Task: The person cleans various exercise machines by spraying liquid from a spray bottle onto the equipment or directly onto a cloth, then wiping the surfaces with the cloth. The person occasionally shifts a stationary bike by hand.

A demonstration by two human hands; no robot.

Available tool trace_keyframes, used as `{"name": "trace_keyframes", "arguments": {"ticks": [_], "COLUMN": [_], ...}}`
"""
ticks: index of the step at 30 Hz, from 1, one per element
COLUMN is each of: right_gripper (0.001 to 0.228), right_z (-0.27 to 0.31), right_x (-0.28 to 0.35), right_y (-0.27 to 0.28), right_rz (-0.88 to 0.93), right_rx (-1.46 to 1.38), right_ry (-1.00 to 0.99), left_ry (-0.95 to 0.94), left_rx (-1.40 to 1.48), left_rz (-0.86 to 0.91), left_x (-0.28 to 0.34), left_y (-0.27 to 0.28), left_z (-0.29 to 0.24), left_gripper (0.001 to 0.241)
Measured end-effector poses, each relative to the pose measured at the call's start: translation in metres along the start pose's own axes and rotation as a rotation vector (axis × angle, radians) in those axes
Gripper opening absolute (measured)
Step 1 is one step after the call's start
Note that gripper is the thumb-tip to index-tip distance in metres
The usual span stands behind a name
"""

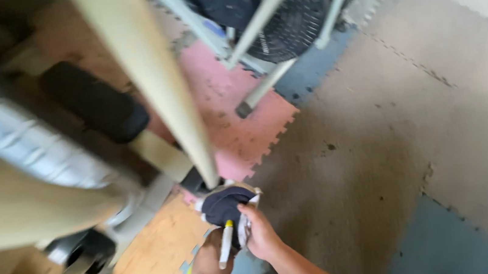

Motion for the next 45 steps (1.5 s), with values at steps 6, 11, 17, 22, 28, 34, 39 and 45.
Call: {"name": "trace_keyframes", "arguments": {"ticks": [6, 11, 17, 22, 28, 34, 39, 45], "right_gripper": [0.027, 0.024, 0.020, 0.031, 0.063, 0.071, 0.054, 0.041], "right_z": [0.013, 0.018, 0.062, 0.077, 0.056, 0.049, 0.041, 0.063], "right_x": [-0.049, -0.056, -0.061, -0.084, -0.102, -0.145, -0.100, -0.120], "right_y": [0.017, -0.006, 0.013, 0.013, -0.054, -0.037, -0.037, -0.062], "right_rz": [0.119, 0.151, -0.105, -0.052, 0.049, 0.002, 0.094, 0.101], "right_rx": [0.071, 0.189, 0.201, 0.442, 1.169, 1.327, 1.107, 1.234], "right_ry": [0.109, 0.163, 0.318, 0.636, 1.083, 0.145, 0.541, 0.347], "left_ry": [-0.118, -0.193, -0.298, -0.309, -0.263, -0.335, -0.387, -0.382], "left_rx": [0.049, 0.035, 0.035, -0.075, -0.113, 0.008, -0.031, -0.044], "left_rz": [0.056, 0.061, -0.140, -0.212, -0.315, -0.340, -0.333, -0.261], "left_x": [-0.048, -0.069, -0.077, -0.060, -0.071, -0.069, -0.069, -0.077], "left_y": [-0.021, -0.025, -0.015, -0.007, 0.008, 0.012, 0.013, 0.001], "left_z": [0.021, 0.026, 0.020, -0.003, 0.011, 0.016, 0.032, 0.044], "left_gripper": [0.038, 0.033, 0.034, 0.046, 0.054, 0.045, 0.047, 0.043]}}
Point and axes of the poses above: each hand's wrist, its own x-axis away from the middle knuckle, its own y-axis out of the back of the hand, z = x × y, the point moved 10 cm from there along -x, towards the middle knuckle, and after that the axes turned 4 degrees about y, right-handed, at the moved point
